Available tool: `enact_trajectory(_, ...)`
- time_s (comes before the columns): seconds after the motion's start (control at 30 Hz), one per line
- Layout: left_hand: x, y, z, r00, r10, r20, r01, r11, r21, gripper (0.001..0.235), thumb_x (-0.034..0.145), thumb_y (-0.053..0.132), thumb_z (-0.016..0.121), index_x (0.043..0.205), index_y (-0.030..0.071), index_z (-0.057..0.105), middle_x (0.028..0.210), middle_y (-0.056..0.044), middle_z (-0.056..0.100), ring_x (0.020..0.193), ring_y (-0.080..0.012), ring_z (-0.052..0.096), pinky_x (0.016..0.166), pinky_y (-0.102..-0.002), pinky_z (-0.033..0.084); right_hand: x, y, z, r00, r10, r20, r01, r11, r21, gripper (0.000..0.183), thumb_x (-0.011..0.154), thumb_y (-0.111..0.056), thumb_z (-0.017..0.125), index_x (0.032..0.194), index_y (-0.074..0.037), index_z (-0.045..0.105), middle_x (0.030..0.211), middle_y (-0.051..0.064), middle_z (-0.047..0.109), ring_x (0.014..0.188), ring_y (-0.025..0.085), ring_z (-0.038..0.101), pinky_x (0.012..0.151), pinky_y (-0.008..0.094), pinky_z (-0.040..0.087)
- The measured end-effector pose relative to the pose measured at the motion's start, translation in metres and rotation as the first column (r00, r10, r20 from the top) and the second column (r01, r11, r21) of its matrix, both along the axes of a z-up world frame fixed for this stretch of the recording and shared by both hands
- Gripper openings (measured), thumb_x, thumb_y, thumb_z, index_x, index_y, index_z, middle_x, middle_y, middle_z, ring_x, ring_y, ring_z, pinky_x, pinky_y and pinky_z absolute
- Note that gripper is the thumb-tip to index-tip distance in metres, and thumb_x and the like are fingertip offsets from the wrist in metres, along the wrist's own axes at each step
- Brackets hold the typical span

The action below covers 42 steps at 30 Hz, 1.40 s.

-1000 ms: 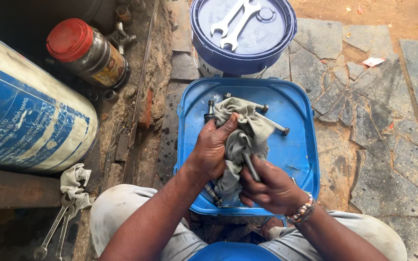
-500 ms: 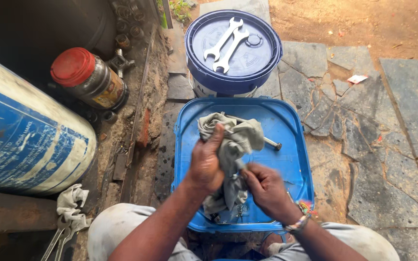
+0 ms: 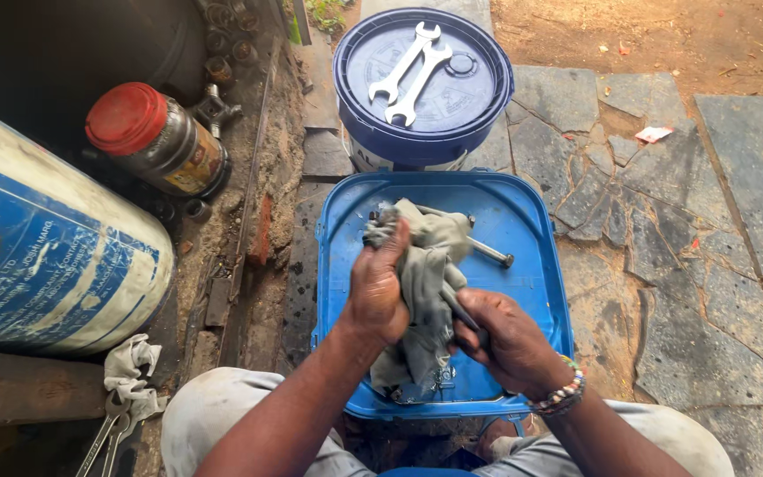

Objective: The person sits on the ground and wipes various metal mechanical parts with a cloth. They pick up each part, rub it with the cloth, and place it back on a blue plastic lid. The parts include bolts, nuts, and cylindrical components.

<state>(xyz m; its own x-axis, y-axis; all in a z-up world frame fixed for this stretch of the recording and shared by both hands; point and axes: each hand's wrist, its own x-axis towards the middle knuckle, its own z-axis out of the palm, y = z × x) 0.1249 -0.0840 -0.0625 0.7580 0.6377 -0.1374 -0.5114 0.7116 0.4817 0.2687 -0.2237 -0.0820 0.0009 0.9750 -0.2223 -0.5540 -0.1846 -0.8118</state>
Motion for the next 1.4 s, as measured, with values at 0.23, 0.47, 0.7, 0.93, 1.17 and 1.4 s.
enact_trajectory(0.23,0.024,-0.067,-0.055,0.579,0.473,-0.664,0.663,0.201,0.722,0.054,0.104,0.019,0.045,0.157,0.012,0.049,0.099,-0.013,0.073,0.083,-0.0283,0.070,0.076,-0.042,0.057,-0.017,0.021,0.022,0.843,-0.537,-0.036,0.522,0.833,-0.185,0.076,0.089,-0.070,0.029,0.127,-0.010,0.057,0.111,0.007,0.070,0.100,0.020,0.065,0.087,0.033,0.056)
enact_trajectory(0.47,0.039,-0.061,-0.054,0.729,0.632,-0.264,0.069,0.316,0.946,0.030,0.095,0.017,0.070,0.115,-0.001,0.057,0.098,-0.022,0.065,0.089,-0.0413,0.065,0.083,-0.051,0.051,-0.040,0.021,-0.002,0.882,-0.467,-0.068,0.460,0.883,-0.095,0.071,0.104,-0.065,0.045,0.135,-0.002,0.053,0.114,0.015,0.066,0.103,0.024,0.063,0.091,0.039,0.053)
enact_trajectory(0.7,0.004,0.019,-0.032,0.554,0.660,-0.507,0.576,0.136,0.806,0.012,0.099,0.016,0.059,0.095,0.005,0.061,0.087,-0.020,0.069,0.080,-0.0412,0.068,0.072,-0.057,0.052,-0.026,-0.005,0.052,-0.106,-0.353,0.930,-0.048,0.936,0.350,0.051,0.087,-0.037,0.079,0.133,-0.022,0.065,0.141,0.010,0.064,0.141,0.027,0.054,0.117,0.042,0.044)
enact_trajectory(0.93,-0.003,0.007,-0.007,0.696,0.643,-0.319,0.495,-0.108,0.862,0.009,0.089,0.015,0.063,0.093,0.007,0.065,0.077,-0.015,0.070,0.070,-0.0341,0.071,0.066,-0.049,0.056,0.034,-0.011,0.057,-0.242,0.335,0.910,0.010,0.939,-0.343,0.033,0.099,-0.039,0.067,0.126,-0.021,0.073,0.093,0.010,0.075,0.089,0.026,0.068,0.077,0.041,0.050)
enact_trajectory(1.17,0.006,0.019,-0.009,0.764,0.518,-0.383,-0.101,0.684,0.722,0.024,0.103,0.028,0.064,0.097,0.005,0.068,0.077,-0.002,0.068,0.064,-0.0166,0.062,0.054,-0.038,0.050,-0.020,-0.014,0.016,0.924,0.186,0.334,-0.121,0.971,-0.205,0.018,0.106,-0.020,0.065,0.107,-0.002,0.067,0.068,0.000,0.057,0.058,0.008,0.054,0.052,0.026,0.044)
enact_trajectory(1.4,-0.011,0.043,-0.011,0.927,0.337,-0.166,-0.330,0.942,0.068,0.038,0.104,0.038,0.056,0.114,0.002,0.064,0.101,-0.009,0.072,0.088,-0.0204,0.073,0.081,-0.038,0.064,-0.021,-0.010,0.016,0.316,-0.278,0.907,0.309,0.934,0.178,0.015,0.091,-0.016,0.073,0.104,-0.007,0.073,0.063,-0.004,0.060,0.054,0.006,0.050,0.048,0.023,0.041)
